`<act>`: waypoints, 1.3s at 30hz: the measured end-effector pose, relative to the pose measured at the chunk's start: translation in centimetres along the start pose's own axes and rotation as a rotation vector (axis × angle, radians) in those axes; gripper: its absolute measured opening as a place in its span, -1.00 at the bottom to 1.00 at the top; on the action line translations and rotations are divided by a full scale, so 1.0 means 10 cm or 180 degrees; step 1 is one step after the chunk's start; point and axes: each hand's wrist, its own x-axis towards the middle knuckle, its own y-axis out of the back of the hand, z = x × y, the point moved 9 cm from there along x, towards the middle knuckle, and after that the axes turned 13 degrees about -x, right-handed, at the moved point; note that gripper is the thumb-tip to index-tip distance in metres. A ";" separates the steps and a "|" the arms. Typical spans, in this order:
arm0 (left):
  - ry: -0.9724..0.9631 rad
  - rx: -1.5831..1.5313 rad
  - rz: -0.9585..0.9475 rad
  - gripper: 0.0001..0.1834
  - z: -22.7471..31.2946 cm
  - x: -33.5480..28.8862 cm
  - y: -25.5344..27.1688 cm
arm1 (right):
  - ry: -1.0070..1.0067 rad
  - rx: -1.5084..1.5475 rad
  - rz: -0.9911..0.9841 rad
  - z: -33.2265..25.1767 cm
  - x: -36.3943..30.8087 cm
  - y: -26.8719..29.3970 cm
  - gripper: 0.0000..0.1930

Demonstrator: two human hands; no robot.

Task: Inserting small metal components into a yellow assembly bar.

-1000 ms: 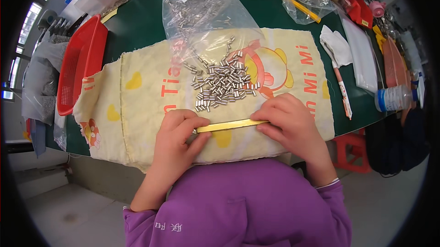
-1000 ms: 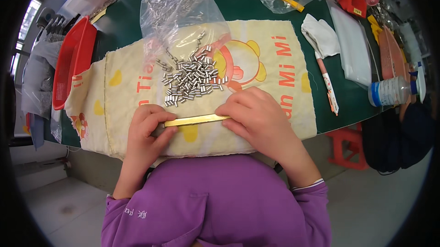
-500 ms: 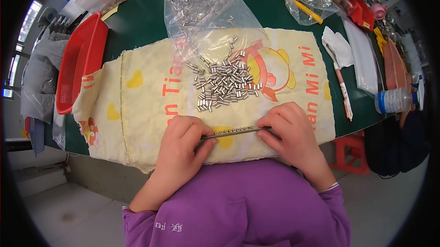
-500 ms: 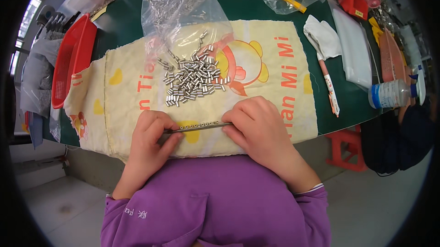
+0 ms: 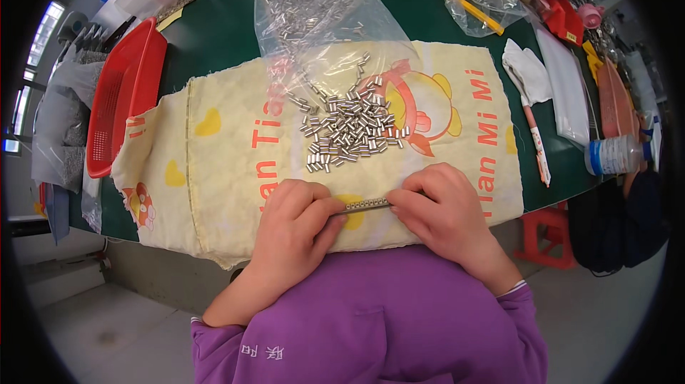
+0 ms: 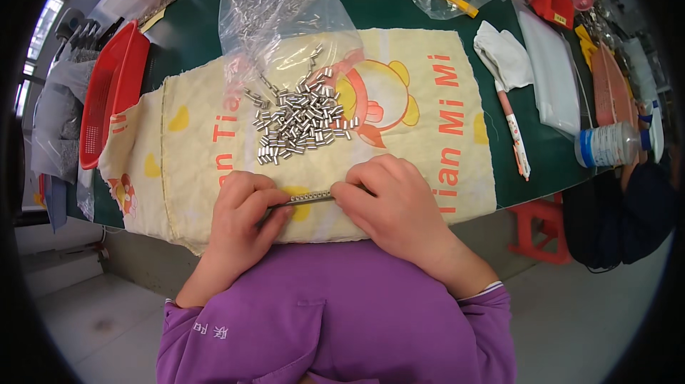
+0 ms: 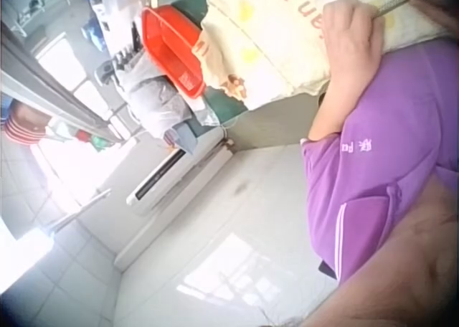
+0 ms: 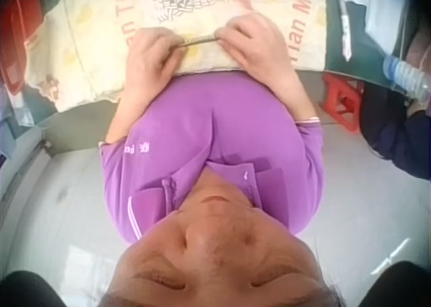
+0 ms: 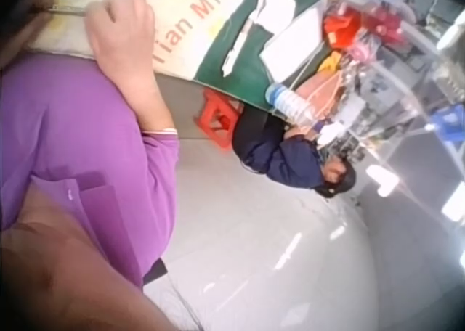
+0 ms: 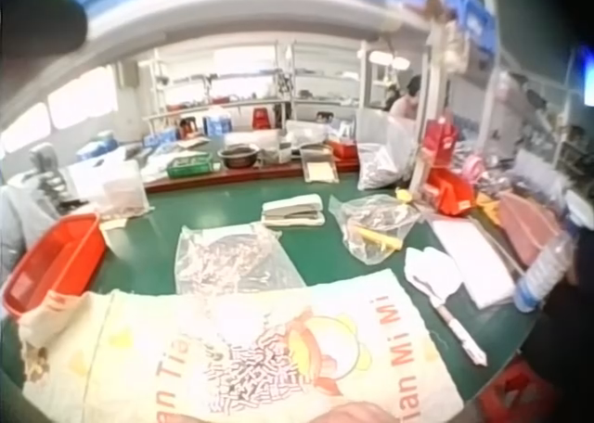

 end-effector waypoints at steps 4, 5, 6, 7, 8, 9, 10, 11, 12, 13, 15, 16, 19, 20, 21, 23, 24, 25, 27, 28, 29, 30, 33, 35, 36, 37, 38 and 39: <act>-0.0129 0.0105 0.0023 -0.75 0.03 0.00 0.01 | -0.0044 -0.0069 0.0094 -0.02 -0.02 0.03 -0.74; -0.0126 0.0107 0.0022 -0.75 0.03 0.00 0.01 | -0.0100 -0.0051 0.0121 0.00 -0.02 0.03 -0.74; -0.0073 0.0086 0.0072 -0.75 0.01 0.00 0.01 | -0.0097 -0.0048 0.0121 0.00 -0.02 0.03 -0.74; -0.0021 0.0065 0.0121 -0.75 -0.01 0.00 0.02 | -0.0106 -0.0046 0.0078 0.01 -0.01 0.02 -0.74; -0.0019 0.0067 0.0122 -0.75 -0.01 0.00 0.03 | -0.0115 -0.0044 0.0036 0.01 -0.01 0.01 -0.74; -0.0018 0.0074 0.0117 -0.75 -0.01 0.00 0.03 | -0.0113 -0.0040 0.0035 0.01 -0.01 0.01 -0.74; -0.0018 0.0080 0.0112 -0.74 -0.01 -0.01 0.03 | -0.0107 -0.0044 0.0025 0.01 -0.01 0.00 -0.73; -0.0014 0.0082 0.0114 -0.74 -0.01 -0.01 0.03 | -0.0101 -0.0048 0.0016 0.01 -0.01 0.00 -0.73; -0.0005 0.0068 0.0115 -0.75 -0.02 -0.01 0.03 | -0.0101 -0.0047 0.0014 0.01 -0.01 0.01 -0.73; 0.0004 0.0053 0.0117 -0.75 -0.02 -0.01 0.04 | -0.0088 -0.0063 -0.0003 0.01 -0.01 0.02 -0.73; -0.0036 0.0046 0.0102 -0.75 -0.01 -0.01 0.03 | -0.0073 -0.0076 -0.0023 0.00 -0.01 0.02 -0.72; -0.0078 0.0040 0.0086 -0.76 0.00 -0.01 0.03 | -0.0053 -0.0064 -0.0031 0.00 -0.01 0.03 -0.72; -0.0092 -0.0049 0.0019 -0.77 0.01 0.03 0.00 | -0.0073 -0.0022 -0.0054 0.00 -0.01 0.01 -0.73; -0.0092 -0.0049 0.0022 -0.77 0.01 0.03 0.00 | -0.0115 0.0010 -0.0066 0.01 0.00 0.01 -0.74; -0.0051 -0.0066 0.0027 -0.78 0.00 0.04 0.00 | -0.0115 0.0008 -0.0066 0.01 0.01 0.01 -0.74; -0.0013 -0.0083 0.0033 -0.79 -0.01 0.04 -0.01 | -0.0186 0.0085 -0.0114 0.03 0.03 0.00 -0.76; 0.0016 -0.0087 0.0039 -0.80 -0.02 0.05 -0.01 | -0.0187 0.0080 -0.0113 0.03 0.03 0.00 -0.76; 0.0045 -0.0091 0.0044 -0.81 -0.03 0.05 -0.01 | -0.0202 0.0103 -0.0145 0.04 0.04 -0.01 -0.77; 0.0067 -0.0081 0.0041 -0.81 -0.03 0.05 -0.01 | -0.0214 0.0127 -0.0178 0.04 0.05 -0.02 -0.77; 0.0093 -0.0068 0.0038 -0.82 -0.03 0.06 -0.01 | -0.0233 0.0144 -0.0185 0.04 0.05 -0.01 -0.78; 0.0096 -0.0067 0.0041 -0.82 -0.03 0.06 -0.01 | -0.0251 0.0162 -0.0191 0.05 0.05 -0.01 -0.79; 0.0110 -0.0084 0.0051 -0.82 -0.03 0.06 -0.01 | -0.0252 0.0162 -0.0193 0.04 0.05 -0.01 -0.79; 0.0146 -0.0098 0.0052 -0.83 -0.03 0.07 -0.01 | -0.0329 0.0189 -0.0230 0.06 0.06 -0.01 -0.81; 0.0165 -0.0097 0.0040 -0.84 -0.03 0.08 -0.01 | -0.0365 0.0235 -0.0235 0.06 0.06 -0.01 -0.82; 0.0177 -0.0112 0.0042 -0.83 -0.03 0.08 -0.01 | -0.0366 0.0235 -0.0235 0.07 0.07 -0.01 -0.82; 0.0189 -0.0128 0.0045 -0.82 -0.04 0.09 0.00 | -0.0374 0.0249 -0.0245 0.07 0.07 -0.01 -0.82; 0.0189 -0.0129 0.0044 -0.82 -0.04 0.08 -0.01 | -0.0381 0.0262 -0.0255 0.07 0.07 -0.01 -0.81; 0.0165 -0.0128 0.0037 -0.82 -0.04 0.08 -0.01 | -0.0381 0.0262 -0.0254 0.07 0.06 -0.01 -0.81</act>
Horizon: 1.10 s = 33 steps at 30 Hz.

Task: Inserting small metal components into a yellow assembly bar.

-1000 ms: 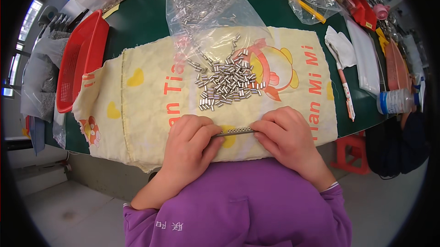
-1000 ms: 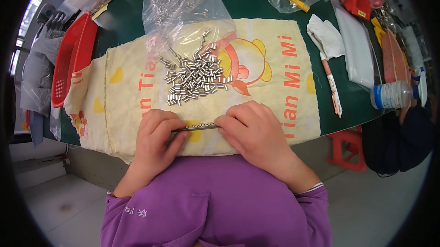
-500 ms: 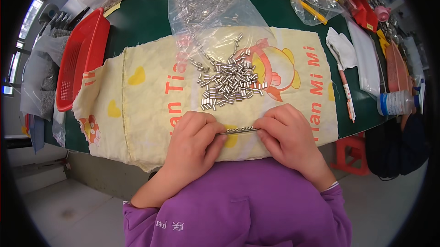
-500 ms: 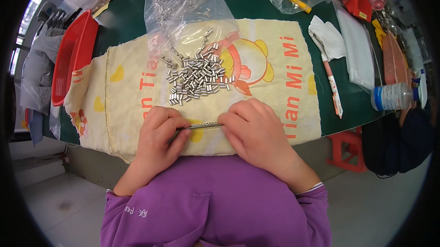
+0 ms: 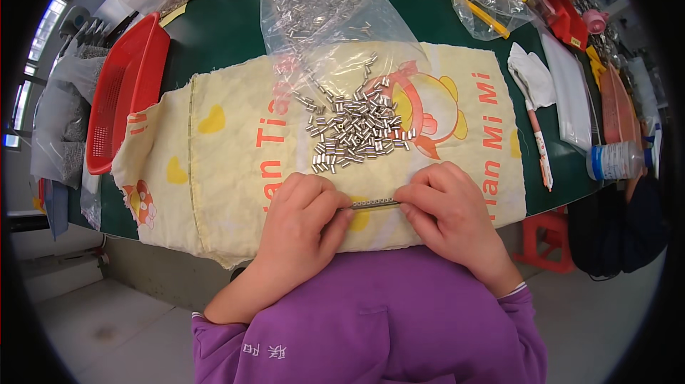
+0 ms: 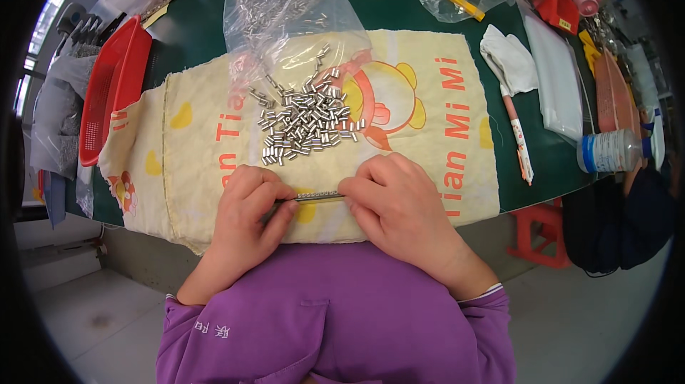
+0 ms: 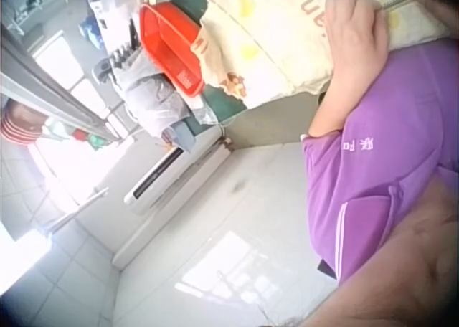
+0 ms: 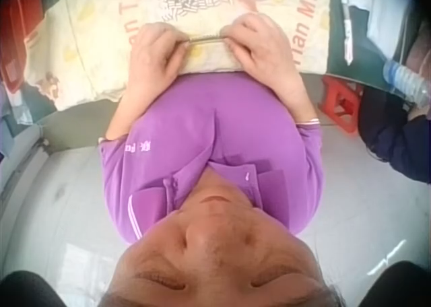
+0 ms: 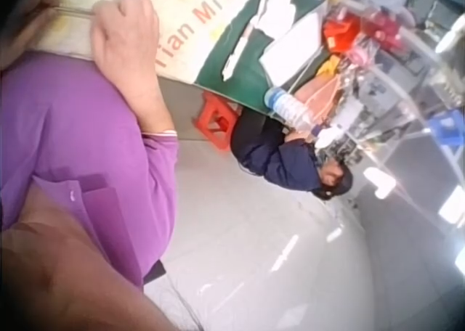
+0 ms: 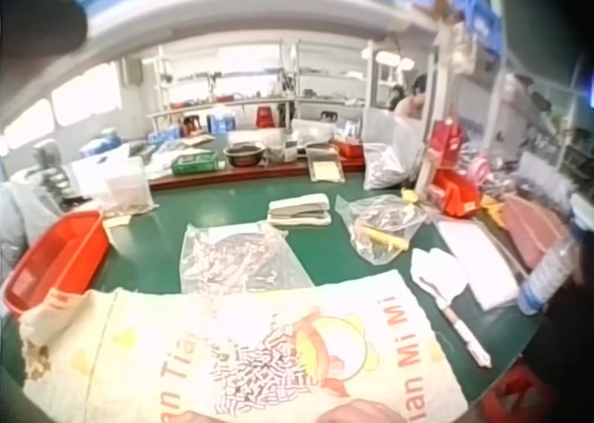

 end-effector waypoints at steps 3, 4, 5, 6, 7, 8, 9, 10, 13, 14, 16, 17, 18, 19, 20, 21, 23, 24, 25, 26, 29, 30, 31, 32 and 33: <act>-0.0131 0.0016 -0.0036 -0.81 0.01 -0.03 0.00 | 0.0073 -0.0038 0.0040 0.01 -0.05 0.00 -0.82; -0.0238 0.0030 -0.0064 -0.80 0.03 -0.05 0.00 | 0.0194 -0.0062 0.0083 -0.01 -0.08 0.01 -0.81; -0.0236 0.0028 -0.0064 -0.80 0.02 -0.07 0.00 | 0.0315 -0.0086 0.0126 -0.03 -0.10 0.01 -0.79; -0.0389 0.0124 -0.0154 -0.78 0.05 -0.10 -0.02 | 0.0308 -0.0084 0.0123 -0.02 -0.13 0.00 -0.79; -0.0541 0.0220 -0.0245 -0.76 0.09 -0.13 -0.04 | 0.0383 -0.0153 0.0178 -0.04 -0.17 0.01 -0.77; -0.0537 0.0214 -0.0251 -0.76 0.10 -0.15 -0.04 | 0.0458 -0.0221 0.0232 -0.06 -0.19 0.02 -0.75; -0.0680 0.0368 -0.0280 -0.74 0.15 -0.16 -0.04 | 0.0448 -0.0221 0.0228 -0.06 -0.21 0.02 -0.75; -0.0823 0.0521 -0.0308 -0.72 0.20 -0.17 -0.05 | 0.0516 -0.0305 0.0327 -0.08 -0.23 0.04 -0.73; -0.0726 0.0302 -0.0215 -0.72 0.16 -0.18 -0.01 | 0.0586 -0.0373 0.0470 -0.10 -0.25 0.07 -0.72; -0.0718 0.0302 -0.0221 -0.72 0.16 -0.19 -0.02 | 0.0591 -0.0366 0.0518 -0.10 -0.25 0.08 -0.72; -0.0326 -0.0010 -0.0146 -0.76 0.06 -0.16 0.00 | 0.0496 -0.0238 0.0446 -0.07 -0.22 0.04 -0.75; -0.0330 -0.0010 -0.0145 -0.76 0.08 -0.15 0.00 | 0.0402 -0.0109 0.0373 -0.06 -0.20 0.02 -0.78; -0.0161 -0.0006 -0.0121 -0.79 0.06 -0.11 -0.01 | 0.0394 -0.0111 0.0373 -0.07 -0.18 0.01 -0.78; 0.0006 -0.0001 -0.0097 -0.81 0.04 -0.08 -0.01 | 0.0205 -0.0072 0.0354 -0.05 -0.15 0.00 -0.79; 0.0001 -0.0005 -0.0103 -0.81 0.06 -0.07 -0.03 | 0.0017 -0.0033 0.0336 -0.02 -0.13 -0.01 -0.80; 0.0022 0.0059 -0.0065 -0.81 0.08 -0.06 -0.02 | 0.0019 -0.0031 0.0338 -0.04 -0.11 0.00 -0.80; 0.0042 0.0127 -0.0026 -0.81 0.08 -0.07 -0.01 | -0.0072 -0.0095 0.0258 -0.04 -0.09 -0.01 -0.82; 0.0016 0.0183 -0.0038 -0.80 0.09 -0.08 -0.02 | -0.0073 -0.0094 0.0258 -0.04 -0.10 -0.02 -0.82; -0.0008 0.0238 -0.0050 -0.78 0.10 -0.10 -0.02 | -0.0050 -0.0126 0.0282 -0.04 -0.11 -0.02 -0.81; -0.0005 0.0238 -0.0052 -0.78 0.09 -0.11 -0.03 | -0.0028 -0.0158 0.0306 -0.05 -0.12 -0.02 -0.80; -0.0189 0.0333 -0.0083 -0.76 0.11 -0.15 -0.04 | 0.0114 -0.0218 0.0347 -0.08 -0.16 -0.02 -0.80; -0.0242 0.0320 -0.0126 -0.76 0.11 -0.16 -0.04 | 0.0108 -0.0217 0.0342 -0.07 -0.18 -0.03 -0.80; -0.0295 0.0305 -0.0169 -0.75 0.12 -0.18 -0.05 | 0.0179 -0.0200 0.0398 -0.07 -0.21 -0.03 -0.79; -0.0289 0.0298 -0.0174 -0.75 0.13 -0.19 -0.06 | 0.0249 -0.0183 0.0452 -0.08 -0.24 -0.03 -0.78; -0.0264 0.0284 -0.0133 -0.75 0.13 -0.20 -0.06 | 0.0247 -0.0179 0.0444 -0.09 -0.24 -0.03 -0.78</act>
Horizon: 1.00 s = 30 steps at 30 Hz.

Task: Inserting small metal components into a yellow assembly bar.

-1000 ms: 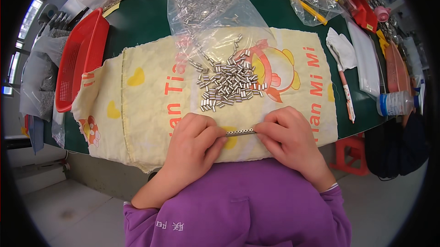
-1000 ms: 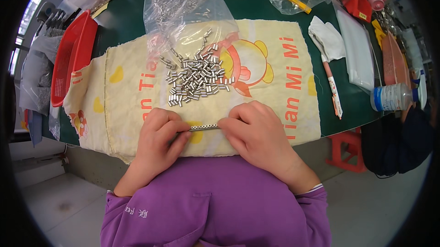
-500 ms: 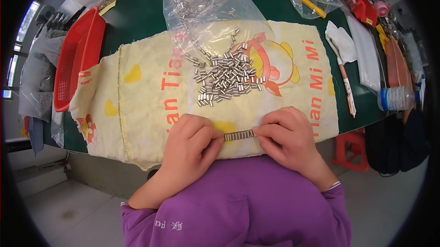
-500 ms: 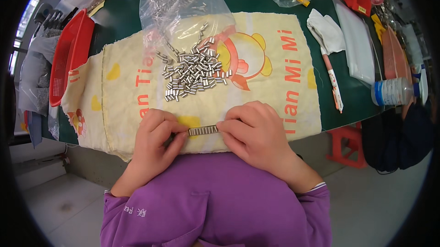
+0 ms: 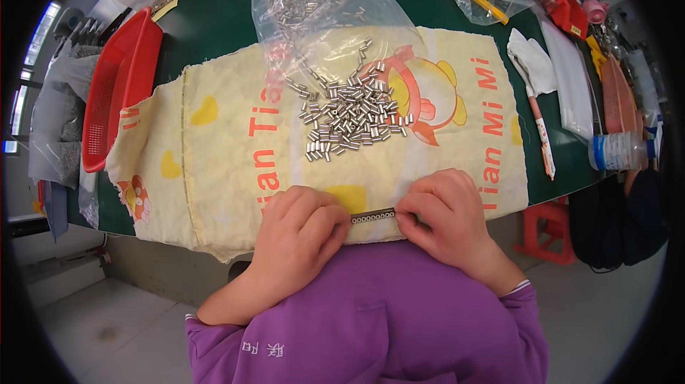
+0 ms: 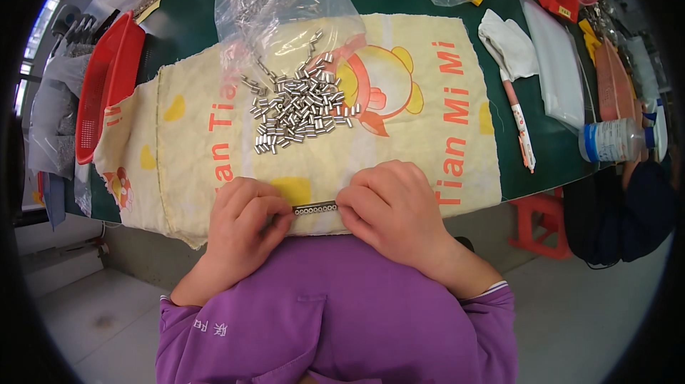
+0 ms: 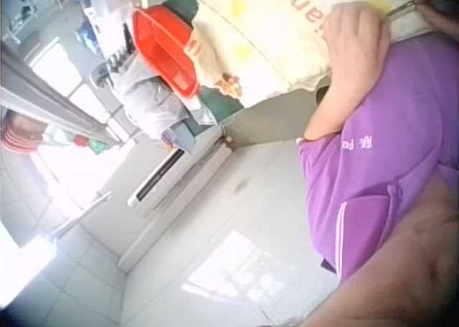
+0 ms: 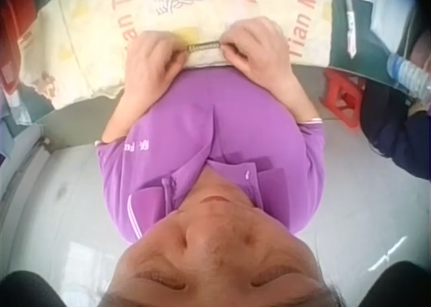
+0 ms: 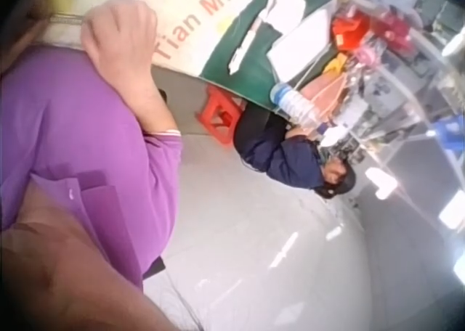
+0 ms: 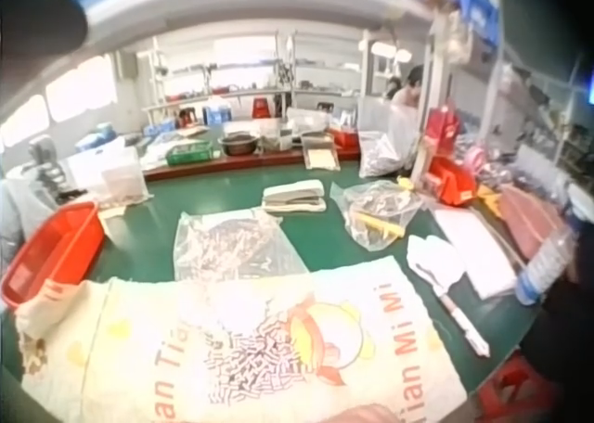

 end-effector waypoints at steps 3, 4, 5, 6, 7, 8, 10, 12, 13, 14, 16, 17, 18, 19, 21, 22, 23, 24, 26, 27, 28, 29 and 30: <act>-0.0048 -0.0015 -0.0022 -0.77 0.01 -0.05 -0.01 | 0.0068 -0.0060 0.0110 -0.05 -0.01 0.04 -0.73; -0.0133 -0.0010 -0.0082 -0.78 0.03 -0.06 -0.02 | 0.0099 -0.0031 0.0113 -0.06 -0.02 0.05 -0.73; -0.0126 -0.0018 -0.0087 -0.78 0.03 -0.06 -0.03 | 0.0131 -0.0001 0.0117 -0.07 -0.03 0.06 -0.72; -0.0156 -0.0035 -0.0066 -0.74 0.05 -0.04 -0.02 | 0.0127 0.0001 0.0110 -0.06 -0.04 0.07 -0.72; -0.0188 -0.0051 -0.0044 -0.70 0.06 -0.03 -0.01 | 0.0097 0.0029 0.0002 -0.05 -0.04 0.05 -0.74; -0.0185 -0.0054 -0.0046 -0.70 0.07 -0.02 0.00 | 0.0068 0.0056 -0.0105 -0.05 -0.04 0.03 -0.75; -0.0095 -0.0110 -0.0067 -0.71 0.05 0.00 0.00 | 0.0020 0.0092 -0.0133 -0.04 -0.02 0.03 -0.76; -0.0050 -0.0147 -0.0044 -0.72 0.04 0.00 0.00 | -0.0021 0.0126 -0.0155 -0.02 -0.01 0.03 -0.77; -0.0003 -0.0184 -0.0019 -0.73 0.02 0.01 0.01 | -0.0055 0.0130 -0.0152 -0.01 -0.01 0.03 -0.77; -0.0008 -0.0180 -0.0017 -0.73 0.02 0.01 0.01 | -0.0091 0.0133 -0.0149 0.00 0.00 0.03 -0.78; 0.0180 -0.0306 -0.0043 -0.73 -0.04 0.01 0.01 | -0.0138 0.0131 -0.0156 0.01 0.03 0.03 -0.79; 0.0174 -0.0304 -0.0041 -0.73 -0.03 0.01 0.02 | -0.0187 0.0133 -0.0170 0.03 0.03 0.02 -0.79; 0.0205 -0.0296 -0.0043 -0.73 -0.04 0.02 0.02 | -0.0182 0.0129 -0.0162 0.03 0.04 0.02 -0.79; 0.0237 -0.0289 -0.0046 -0.73 -0.05 0.02 0.02 | -0.0198 0.0152 -0.0165 0.04 0.05 0.02 -0.80; 0.0216 -0.0283 -0.0042 -0.74 -0.05 0.02 0.02 | -0.0210 0.0176 -0.0166 0.04 0.05 0.02 -0.80; 0.0200 -0.0282 -0.0042 -0.74 -0.04 0.02 0.02 | -0.0213 0.0173 -0.0172 0.04 0.05 0.02 -0.81; 0.0200 -0.0278 -0.0039 -0.74 -0.04 0.02 0.03 | -0.0216 0.0170 -0.0179 0.04 0.05 0.02 -0.81; 0.0231 -0.0288 -0.0042 -0.74 -0.05 0.03 0.03 | -0.0215 0.0170 -0.0176 0.04 0.05 0.02 -0.81; 0.0258 -0.0296 -0.0045 -0.74 -0.05 0.04 0.02 | -0.0222 0.0165 -0.0151 0.05 0.06 0.03 -0.81; 0.0294 -0.0337 -0.0026 -0.78 -0.06 0.05 0.01 | -0.0223 0.0164 -0.0147 0.05 0.06 0.03 -0.81; 0.0328 -0.0378 -0.0007 -0.82 -0.08 0.05 0.01 | -0.0222 0.0149 -0.0167 0.06 0.07 0.03 -0.81; 0.0319 -0.0377 -0.0006 -0.82 -0.08 0.07 0.01 | -0.0221 0.0131 -0.0184 0.07 0.07 0.03 -0.80; 0.0335 -0.0409 -0.0025 -0.81 -0.09 0.07 0.01 | -0.0214 0.0131 -0.0175 0.06 0.08 0.03 -0.80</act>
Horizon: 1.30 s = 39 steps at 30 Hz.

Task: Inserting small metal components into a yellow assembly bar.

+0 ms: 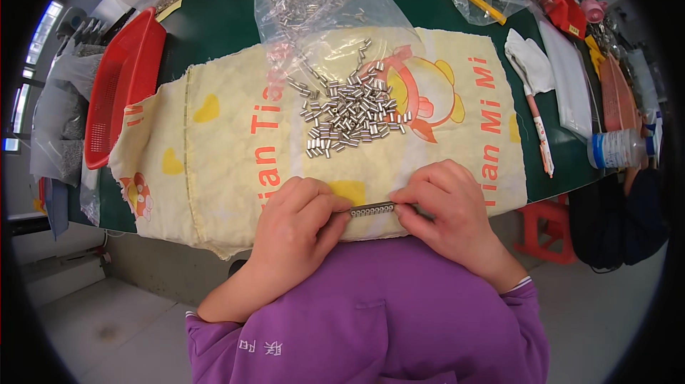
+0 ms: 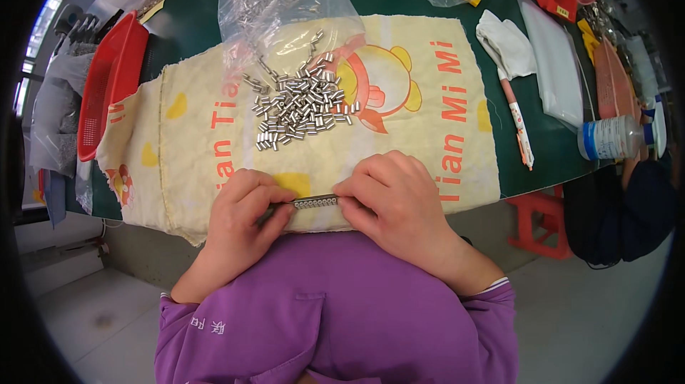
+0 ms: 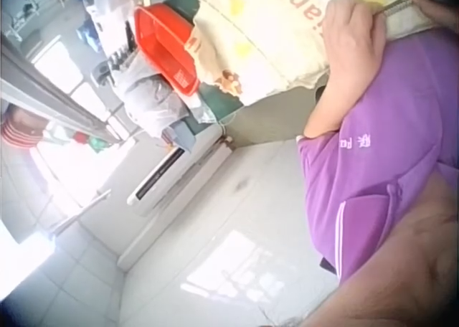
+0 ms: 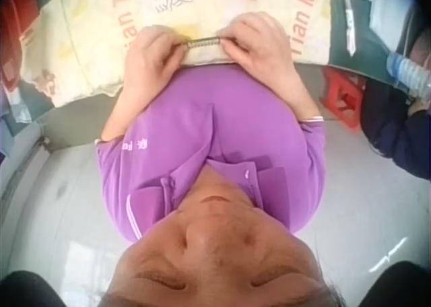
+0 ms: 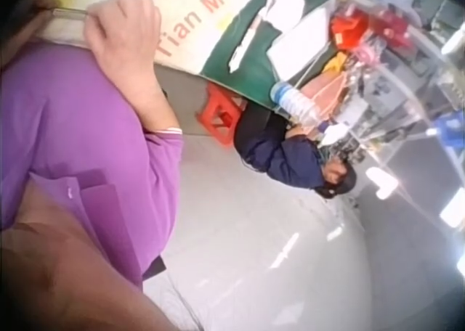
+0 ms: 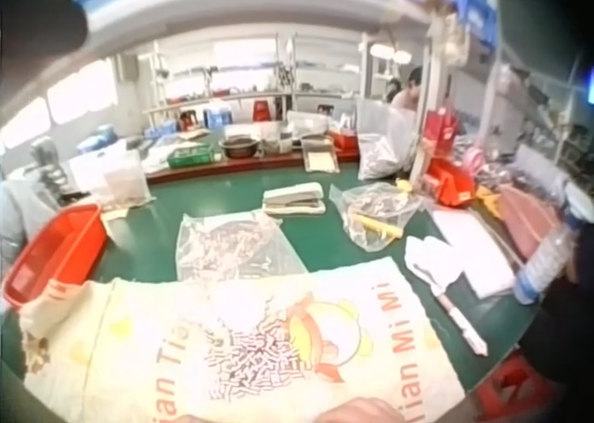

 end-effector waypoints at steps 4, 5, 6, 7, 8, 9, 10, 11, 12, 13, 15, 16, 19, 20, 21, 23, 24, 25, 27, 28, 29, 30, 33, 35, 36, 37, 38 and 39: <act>0.0013 -0.0025 -0.0042 -0.81 -0.02 0.00 0.03 | -0.0045 -0.0072 -0.0135 0.02 0.03 0.02 -0.81; 0.0007 0.0032 0.0016 -0.81 -0.02 -0.02 0.05 | -0.0117 -0.0126 -0.0233 0.05 0.01 0.02 -0.80; -0.0141 0.0089 0.0018 -0.80 0.00 -0.04 0.06 | -0.0115 -0.0221 -0.0228 0.08 0.00 0.05 -0.80; -0.0280 0.0157 0.0017 -0.79 0.01 -0.04 0.07 | -0.0110 -0.0308 -0.0221 0.14 -0.05 0.07 -0.79; -0.0349 0.0142 0.0005 -0.81 -0.01 -0.04 0.08 | -0.0164 -0.0331 -0.0214 0.18 -0.07 0.09 -0.78; -0.0353 0.0230 0.0101 -0.81 -0.01 -0.03 0.12 | -0.0042 -0.0309 -0.0173 0.17 -0.10 0.12 -0.78; -0.0260 -0.0020 0.0026 -0.80 -0.04 -0.02 0.12 | -0.0002 -0.0255 -0.0249 0.17 -0.10 0.12 -0.80; -0.0192 -0.0310 -0.0084 -0.80 -0.04 0.01 0.12 | -0.0010 -0.0230 -0.0330 0.16 -0.09 0.14 -0.80; -0.0036 -0.0524 -0.0152 -0.81 -0.08 0.01 0.17 | 0.0101 -0.0205 -0.0312 0.08 -0.04 0.18 -0.80; -0.0029 -0.0456 -0.0060 -0.81 -0.05 0.00 0.29 | -0.0426 0.0297 -0.0765 0.15 -0.01 0.11 -0.82; 0.0607 -0.1465 0.0454 -0.85 -0.18 0.01 0.59 | -0.0954 0.0739 -0.1177 0.17 0.05 0.04 -0.83; 0.0540 -0.1643 0.0533 -0.75 -0.25 -0.02 0.68 | -0.0909 0.1166 -0.1095 0.09 0.16 0.05 -0.85; 0.0212 -0.2014 0.1245 -0.50 -0.30 -0.11 1.06 | -0.0897 0.1930 -0.1004 -0.07 0.41 0.02 -0.87; 0.0092 -0.1682 0.1510 -0.50 -0.33 -0.17 1.21 | -0.0990 0.2286 -0.1016 -0.09 0.47 -0.02 -0.88; -0.0031 -0.1335 0.1790 -0.50 -0.36 -0.26 1.38 | -0.0915 0.2274 -0.1010 -0.12 0.51 -0.04 -0.88; -0.0251 0.0629 0.2285 -0.48 -0.35 -0.43 1.75 | -0.1179 0.2783 -0.0978 -0.07 0.47 -0.12 -0.90; -0.0349 0.1664 0.2533 -0.47 -0.32 -0.53 1.90 | -0.1125 0.2777 -0.0965 -0.05 0.47 -0.15 -0.90; -0.0084 0.1960 0.2705 -0.46 -0.43 -0.64 2.07 | -0.1186 0.2885 -0.0983 -0.01 0.43 -0.19 -0.91; 0.0296 0.2262 0.3337 -0.43 -0.65 -0.93 2.44 | -0.1303 0.2926 -0.0988 0.09 0.34 -0.24 -0.91; 0.0406 0.2267 0.3799 -0.41 -0.77 -1.11 2.63 | -0.1263 0.2916 -0.0980 0.14 0.30 -0.24 -0.91; 0.0657 0.1864 0.4144 -0.41 -1.02 -1.36 2.90 | -0.1328 0.2896 -0.0913 0.22 0.25 -0.24 -0.91; 0.0992 0.1351 0.4696 -0.46 -1.25 -1.64 3.12 | -0.1373 0.2883 -0.0867 0.27 0.22 -0.26 -0.90; 0.1866 -0.0999 0.4314 -0.44 -1.97 -1.66 3.30 | -0.1559 0.2769 -0.0779 0.39 0.12 -0.33 -0.90; 0.1894 -0.1308 0.4250 -0.46 -2.08 -1.61 3.33 | -0.1575 0.2724 -0.0781 0.41 0.12 -0.39 -0.90; 0.1963 -0.1606 0.4136 -0.48 -2.11 -1.54 3.30 | -0.1538 0.2723 -0.0783 0.39 0.11 -0.40 -0.91; 0.1659 -0.1777 0.4180 -0.58 -2.10 -1.46 3.35 | -0.1501 0.2724 -0.0788 0.38 0.11 -0.42 -0.91; 0.1641 -0.1772 0.4207 -0.58 -2.13 -1.42 3.40 | -0.1514 0.2822 -0.0798 0.39 0.10 -0.45 -0.91; 0.1309 -0.1939 0.4466 -0.64 -2.15 -1.41 3.48 | -0.1481 0.2829 -0.0807 0.38 0.08 -0.44 -0.91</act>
